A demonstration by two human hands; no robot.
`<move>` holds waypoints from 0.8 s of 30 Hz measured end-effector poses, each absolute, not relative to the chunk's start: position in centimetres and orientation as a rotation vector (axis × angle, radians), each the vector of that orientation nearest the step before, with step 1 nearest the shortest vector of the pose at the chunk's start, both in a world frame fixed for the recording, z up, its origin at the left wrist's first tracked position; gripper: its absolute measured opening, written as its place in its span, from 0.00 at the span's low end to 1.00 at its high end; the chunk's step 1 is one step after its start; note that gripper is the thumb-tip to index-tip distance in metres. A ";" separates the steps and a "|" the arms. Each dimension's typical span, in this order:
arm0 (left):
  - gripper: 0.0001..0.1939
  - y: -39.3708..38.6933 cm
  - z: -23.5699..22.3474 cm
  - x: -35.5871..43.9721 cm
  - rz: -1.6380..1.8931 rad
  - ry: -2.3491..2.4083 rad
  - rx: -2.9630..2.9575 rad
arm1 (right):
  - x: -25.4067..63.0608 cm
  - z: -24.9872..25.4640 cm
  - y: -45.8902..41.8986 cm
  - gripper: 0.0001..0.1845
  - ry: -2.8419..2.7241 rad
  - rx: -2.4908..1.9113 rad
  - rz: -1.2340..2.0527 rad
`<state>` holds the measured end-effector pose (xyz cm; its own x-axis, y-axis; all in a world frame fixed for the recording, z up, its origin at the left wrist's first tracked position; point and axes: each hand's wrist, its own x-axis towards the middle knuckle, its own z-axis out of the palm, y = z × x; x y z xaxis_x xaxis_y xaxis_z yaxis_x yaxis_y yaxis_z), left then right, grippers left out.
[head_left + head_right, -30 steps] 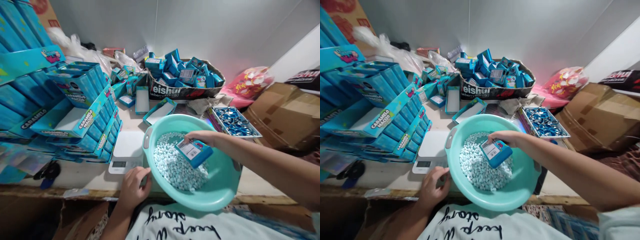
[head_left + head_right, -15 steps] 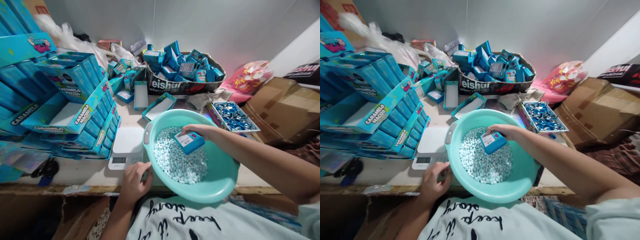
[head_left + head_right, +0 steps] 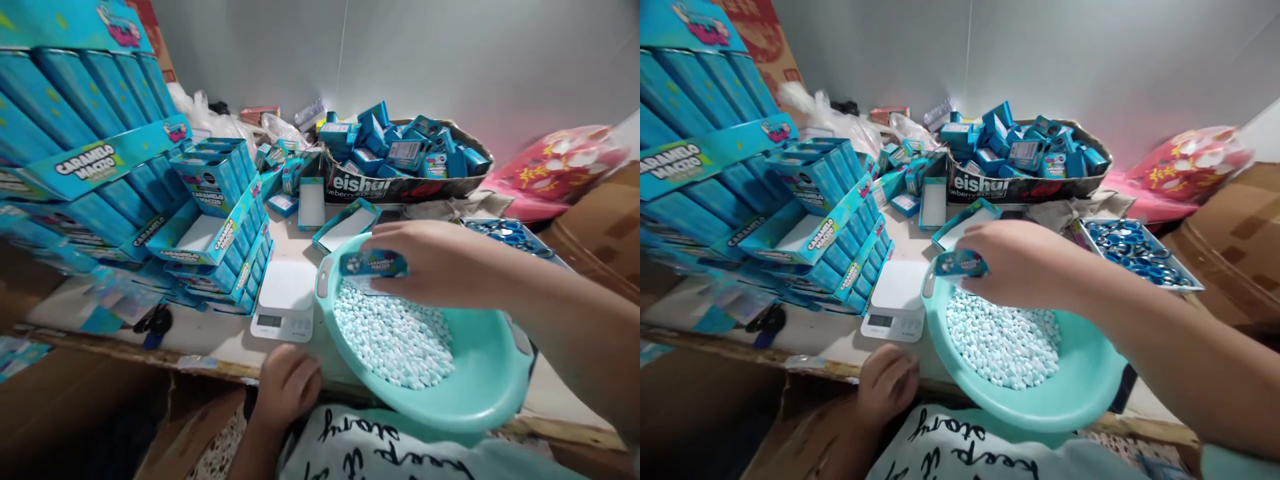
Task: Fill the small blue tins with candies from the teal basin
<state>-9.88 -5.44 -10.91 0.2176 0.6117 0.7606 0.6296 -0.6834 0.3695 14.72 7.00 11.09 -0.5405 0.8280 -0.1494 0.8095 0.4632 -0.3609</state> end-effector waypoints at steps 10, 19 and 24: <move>0.11 -6.3 -14.1 -18.8 -1.372 -1.929 -1.719 | 4.6 6.3 13.7 0.21 -2.783 -0.971 0.531; 0.11 -6.2 -16.5 -19.8 -1.265 -1.944 -1.649 | 4.7 4.5 14.9 0.35 -2.884 -0.945 0.610; 0.09 -6.5 -17.6 -20.1 -1.314 -1.910 -1.654 | 12.8 5.9 12.9 0.14 -2.802 -1.054 0.811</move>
<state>-20.06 -6.50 -17.59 -0.2971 0.6286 0.7187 0.8960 -0.0767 0.4374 12.82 12.88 5.86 -0.7685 0.6241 -0.1413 0.6031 0.6326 -0.4859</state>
